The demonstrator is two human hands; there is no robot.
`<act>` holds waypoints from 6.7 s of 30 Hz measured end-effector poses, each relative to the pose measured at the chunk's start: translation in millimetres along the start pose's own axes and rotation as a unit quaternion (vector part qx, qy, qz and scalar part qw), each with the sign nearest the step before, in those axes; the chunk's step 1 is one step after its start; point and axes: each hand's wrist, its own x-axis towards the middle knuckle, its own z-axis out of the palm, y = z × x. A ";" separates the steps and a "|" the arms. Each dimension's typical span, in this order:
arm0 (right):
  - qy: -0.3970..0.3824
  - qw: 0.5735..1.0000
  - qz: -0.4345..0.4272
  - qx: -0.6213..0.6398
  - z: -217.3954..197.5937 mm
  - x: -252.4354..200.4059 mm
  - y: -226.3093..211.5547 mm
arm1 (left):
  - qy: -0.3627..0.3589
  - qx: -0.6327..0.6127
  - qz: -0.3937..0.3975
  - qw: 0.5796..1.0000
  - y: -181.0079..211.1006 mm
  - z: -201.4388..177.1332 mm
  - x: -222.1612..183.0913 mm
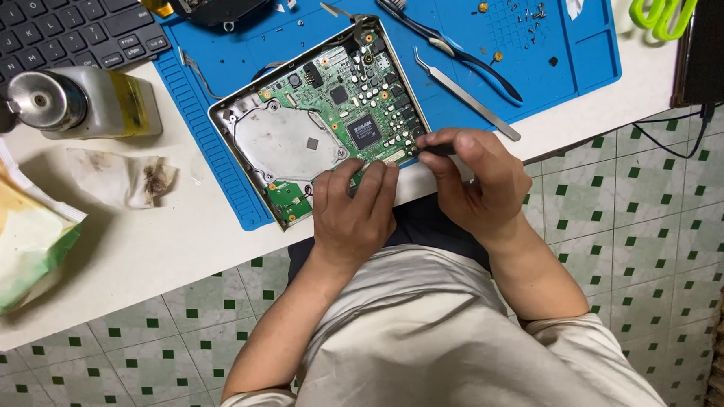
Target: Using a precision screwdriver to work on a circuit board, likely removing or installing screws during a repair or assembly process.
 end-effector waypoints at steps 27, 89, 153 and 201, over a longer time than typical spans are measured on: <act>0.008 1.000 -0.014 -0.024 0.0 -4.3 5.9 | 0.006 -0.011 -0.007 1.000 -0.6 0.6 1.6; -0.040 0.999 0.008 0.013 -4.5 7.2 3.7 | -0.015 -0.018 -0.008 1.000 0.2 4.3 -11.2; -0.043 0.993 0.045 0.098 -2.8 9.0 2.4 | 0.012 -0.016 0.007 1.000 -2.6 5.8 0.0; 0.177 0.968 0.095 0.149 -4.2 -24.6 11.5 | -0.013 -0.008 0.046 0.999 7.8 -7.1 12.3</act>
